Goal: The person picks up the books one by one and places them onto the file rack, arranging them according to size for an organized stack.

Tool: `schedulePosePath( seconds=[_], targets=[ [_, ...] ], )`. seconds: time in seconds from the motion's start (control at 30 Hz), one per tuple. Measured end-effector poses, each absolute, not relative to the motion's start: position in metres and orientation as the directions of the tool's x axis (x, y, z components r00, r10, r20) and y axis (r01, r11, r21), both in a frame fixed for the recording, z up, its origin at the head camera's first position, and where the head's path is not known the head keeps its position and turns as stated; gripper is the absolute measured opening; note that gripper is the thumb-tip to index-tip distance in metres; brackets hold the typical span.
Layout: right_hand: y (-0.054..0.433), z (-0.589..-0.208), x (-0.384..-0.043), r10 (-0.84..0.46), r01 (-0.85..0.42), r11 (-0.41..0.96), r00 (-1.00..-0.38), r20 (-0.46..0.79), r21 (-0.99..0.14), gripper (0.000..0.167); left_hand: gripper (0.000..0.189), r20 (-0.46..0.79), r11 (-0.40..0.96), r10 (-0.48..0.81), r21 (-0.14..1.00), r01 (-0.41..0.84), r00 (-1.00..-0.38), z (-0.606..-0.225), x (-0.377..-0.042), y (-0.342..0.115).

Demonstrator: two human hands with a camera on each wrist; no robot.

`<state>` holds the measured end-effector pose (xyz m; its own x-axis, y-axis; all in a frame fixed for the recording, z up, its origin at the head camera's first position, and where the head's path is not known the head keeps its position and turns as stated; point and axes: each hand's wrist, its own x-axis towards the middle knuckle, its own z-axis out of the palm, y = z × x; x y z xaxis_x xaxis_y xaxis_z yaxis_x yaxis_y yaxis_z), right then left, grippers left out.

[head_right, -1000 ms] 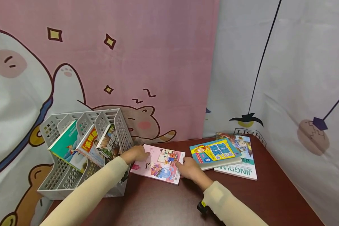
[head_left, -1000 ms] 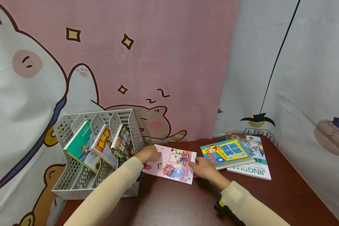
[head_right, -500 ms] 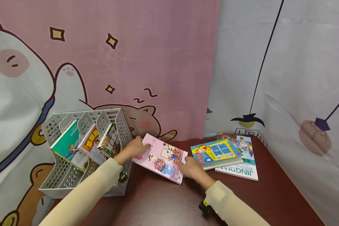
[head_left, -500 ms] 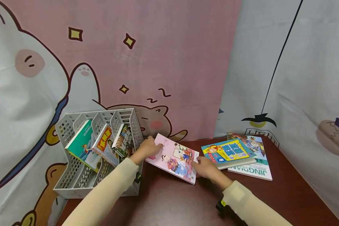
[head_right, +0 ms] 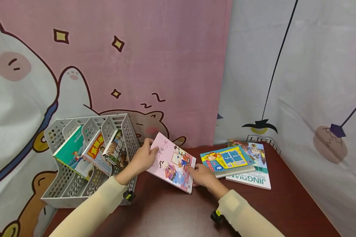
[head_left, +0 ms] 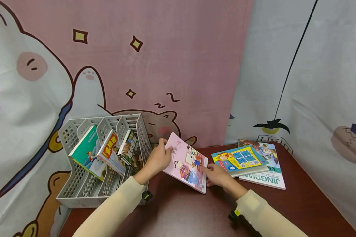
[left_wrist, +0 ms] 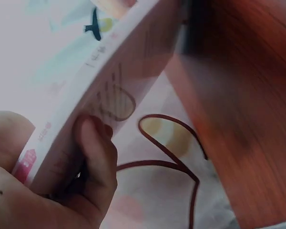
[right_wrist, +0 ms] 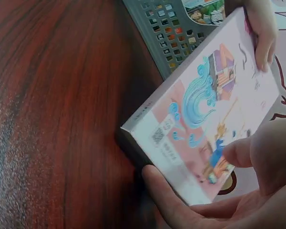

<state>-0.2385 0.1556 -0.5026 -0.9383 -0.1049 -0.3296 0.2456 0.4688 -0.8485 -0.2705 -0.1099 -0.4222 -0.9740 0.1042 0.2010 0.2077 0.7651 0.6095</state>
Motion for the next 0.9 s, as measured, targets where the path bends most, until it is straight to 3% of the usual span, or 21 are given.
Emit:
schedulePosePath(
  seconds=[0.2,0.4,0.53,0.67,0.9],
  targets=[
    [0.167,-0.494,-0.244,-0.105,0.257,0.396,-0.941,-0.321,-0.882,0.082,0.035,0.183,0.651,0.013,0.745,0.147,-0.983,-0.411,-0.257,-0.110],
    [0.179,-0.476,-0.254,-0.130,0.340,0.041,-0.930,-0.343,-0.939,0.079,0.039,0.148,0.477,-0.061,0.873,0.102,-0.987,-0.405,-0.244,-0.109],
    [0.180,-0.463,-0.256,-0.159,0.343,-0.097,-0.932,-0.326,-0.934,0.077,0.041,0.137,0.360,-0.070,0.927,0.103,-0.988,-0.408,-0.236,-0.107],
    [0.180,-0.458,-0.255,-0.153,0.272,-0.136,-0.956,-0.251,-0.953,0.072,0.044,0.134,0.299,-0.071,0.948,0.107,-0.988,-0.419,-0.234,-0.102],
    [0.181,-0.460,-0.253,-0.135,0.178,-0.070,-0.977,-0.167,-0.982,0.064,0.048,0.104,0.324,-0.092,0.943,0.069,-0.990,-0.439,-0.234,-0.099]
  ],
)
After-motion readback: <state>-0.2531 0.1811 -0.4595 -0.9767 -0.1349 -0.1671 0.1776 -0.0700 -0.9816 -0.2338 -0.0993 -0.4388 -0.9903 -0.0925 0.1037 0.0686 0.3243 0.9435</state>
